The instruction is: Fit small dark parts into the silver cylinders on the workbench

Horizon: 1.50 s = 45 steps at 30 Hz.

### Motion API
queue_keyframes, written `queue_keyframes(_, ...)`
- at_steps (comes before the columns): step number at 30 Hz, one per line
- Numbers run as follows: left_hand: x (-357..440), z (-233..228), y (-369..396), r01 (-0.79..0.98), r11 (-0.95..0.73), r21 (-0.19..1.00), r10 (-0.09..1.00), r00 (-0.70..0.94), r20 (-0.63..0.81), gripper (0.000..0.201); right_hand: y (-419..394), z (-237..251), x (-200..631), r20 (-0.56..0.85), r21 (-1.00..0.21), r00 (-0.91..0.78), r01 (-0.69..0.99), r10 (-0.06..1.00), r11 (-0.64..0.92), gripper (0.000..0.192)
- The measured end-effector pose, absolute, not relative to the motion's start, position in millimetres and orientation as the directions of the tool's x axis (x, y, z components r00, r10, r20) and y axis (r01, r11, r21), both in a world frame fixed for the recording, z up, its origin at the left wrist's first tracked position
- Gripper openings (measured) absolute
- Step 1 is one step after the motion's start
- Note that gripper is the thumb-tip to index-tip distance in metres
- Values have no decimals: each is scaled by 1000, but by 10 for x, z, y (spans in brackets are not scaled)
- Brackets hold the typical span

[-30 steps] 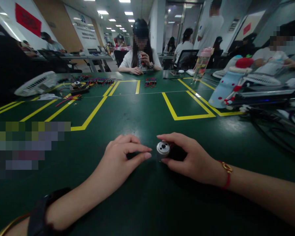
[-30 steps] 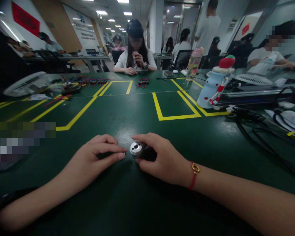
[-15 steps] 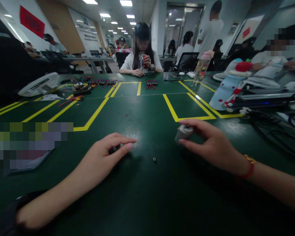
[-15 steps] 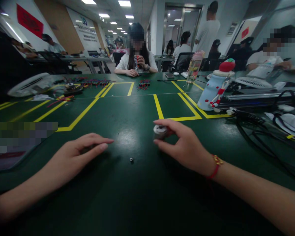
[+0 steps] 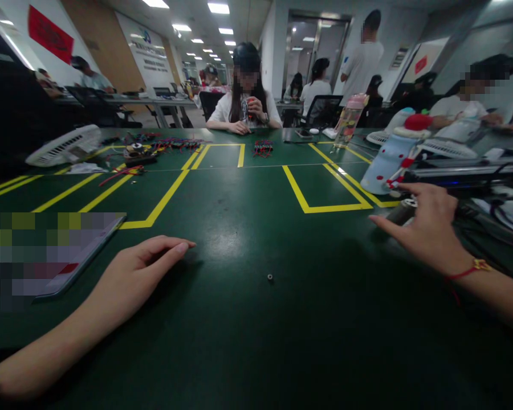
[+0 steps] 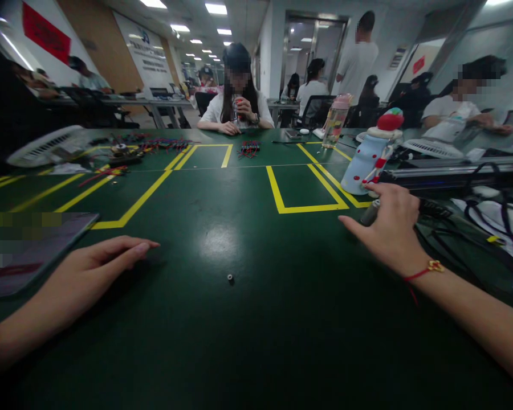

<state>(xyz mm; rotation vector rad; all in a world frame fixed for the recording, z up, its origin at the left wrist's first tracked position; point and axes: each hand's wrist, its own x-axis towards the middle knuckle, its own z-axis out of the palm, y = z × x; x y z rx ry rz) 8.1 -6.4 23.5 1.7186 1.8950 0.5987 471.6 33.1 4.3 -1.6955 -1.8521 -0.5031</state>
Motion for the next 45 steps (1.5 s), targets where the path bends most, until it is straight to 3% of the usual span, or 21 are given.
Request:
queue_keyframes(2, 79, 224, -61, 776, 83, 625, 996, -50, -69, 40, 226, 86, 4270, 551, -119, -236, 927, 800, 355, 56)
queue_keyframes(4, 71, 205, -58, 776, 61, 628, 998, -31, -59, 39, 105, 112, 3776, 382, -264, -425, 801, 821, 538, 51)
queue_keyframes(7, 61, 182, -57, 771, 57, 634, 998, -42, -39, 39, -17, 99, 3161, 242, -368, -575, 691, 782, 622, 50)
queue_keyframes(11, 48, 196, -65, 777, 40, 628, 999, -14, -46, 39, 27, 94, 2912, 150, -392, -637, 664, 756, 637, 25)
queue_keyframes(13, 42, 209, -66, 783, 33, 621, 998, 3, -57, 39, 105, 157, 3062, 154, -438, -565, 697, 811, 568, 24)
queue_keyframes(17, 46, 225, -59, 784, 18, 621, 998, 19, -53, 39, 271, 374, 3761, 277, -438, -158, 857, 948, 271, 29)
queue_keyframes(23, 69, 239, -62, 788, 55, 613, 996, -3, -85, 37, 389, 542, 4862, 430, -231, 271, 955, 861, -185, 31)
queue_keyframes(25, 62, 218, -63, 790, 54, 610, 997, -7, -79, 37, 400, 532, 5016, 447, -247, 355, 931, 821, -268, 29)
queue_keyframes(30, 40, 164, -65, 778, 54, 626, 999, -38, -39, 37, 423, 450, 5020, 421, -434, 425, 870, 801, -234, 32)
queue_keyframes(36, 37, 186, -69, 779, 50, 626, 997, -6, -73, 33, 392, 400, 4965, 300, -413, 365, 883, 882, -225, 31)
queue_keyframes(45, 43, 219, -96, 767, 31, 641, 997, 25, -78, 32, 438, 420, 5111, 292, -441, 444, 848, 847, -292, 29)
